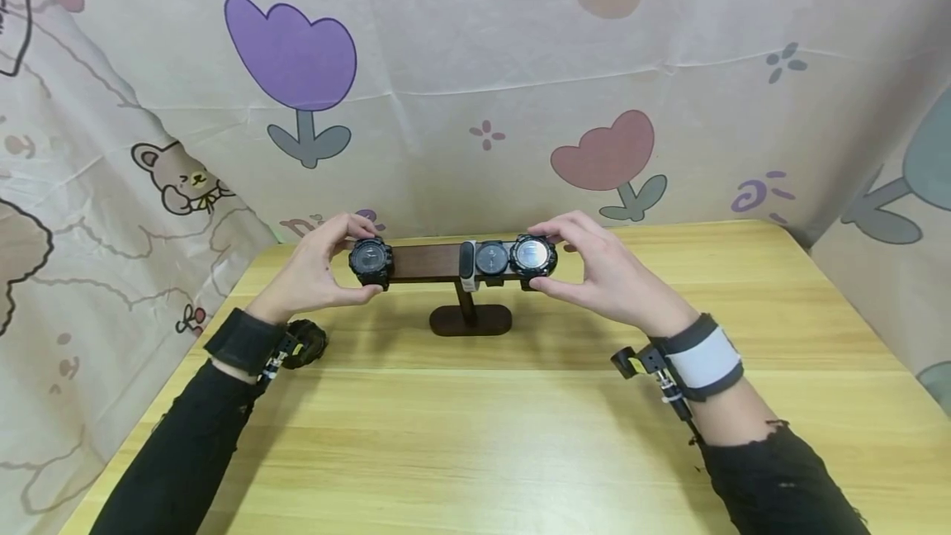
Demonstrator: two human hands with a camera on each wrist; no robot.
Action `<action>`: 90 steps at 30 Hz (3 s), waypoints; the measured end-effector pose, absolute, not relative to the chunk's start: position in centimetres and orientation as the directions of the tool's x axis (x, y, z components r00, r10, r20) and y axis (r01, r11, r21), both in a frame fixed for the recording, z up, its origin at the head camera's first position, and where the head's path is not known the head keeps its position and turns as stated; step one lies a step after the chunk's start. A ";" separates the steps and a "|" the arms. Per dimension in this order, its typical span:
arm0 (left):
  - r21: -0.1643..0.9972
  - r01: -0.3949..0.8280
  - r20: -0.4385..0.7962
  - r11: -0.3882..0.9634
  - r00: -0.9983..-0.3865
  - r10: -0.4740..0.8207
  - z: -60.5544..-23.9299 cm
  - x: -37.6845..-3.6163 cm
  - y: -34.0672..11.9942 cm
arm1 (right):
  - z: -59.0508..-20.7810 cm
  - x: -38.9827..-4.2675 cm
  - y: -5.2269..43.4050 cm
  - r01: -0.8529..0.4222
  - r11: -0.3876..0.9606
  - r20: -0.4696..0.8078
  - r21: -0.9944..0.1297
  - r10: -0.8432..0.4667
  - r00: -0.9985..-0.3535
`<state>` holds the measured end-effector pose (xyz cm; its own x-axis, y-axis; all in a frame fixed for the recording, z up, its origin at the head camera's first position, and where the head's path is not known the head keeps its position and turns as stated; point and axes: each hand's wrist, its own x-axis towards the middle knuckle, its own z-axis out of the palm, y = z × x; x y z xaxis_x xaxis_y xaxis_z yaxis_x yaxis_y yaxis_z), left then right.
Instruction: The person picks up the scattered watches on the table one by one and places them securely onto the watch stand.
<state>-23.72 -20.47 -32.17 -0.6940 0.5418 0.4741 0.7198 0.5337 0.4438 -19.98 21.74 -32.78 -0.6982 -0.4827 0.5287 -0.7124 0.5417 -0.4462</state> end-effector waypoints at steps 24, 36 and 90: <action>0.409 0.770 0.478 0.490 -0.638 0.604 -32.1 -24.3 -19.0 | -32.9 -20.1 21.8 -0.683 0.575 0.504 -0.451 -0.468 -0.726; 0.410 0.780 0.486 0.472 -0.625 0.611 -32.4 -24.5 -18.4 | -33.0 -20.2 21.9 -0.683 0.576 0.504 -0.449 -0.468 -0.726; 0.284 0.866 0.420 0.411 -0.498 0.759 -30.7 -25.2 -13.6 | -33.0 -20.3 22.0 -0.707 0.543 0.527 -0.454 -0.476 -0.704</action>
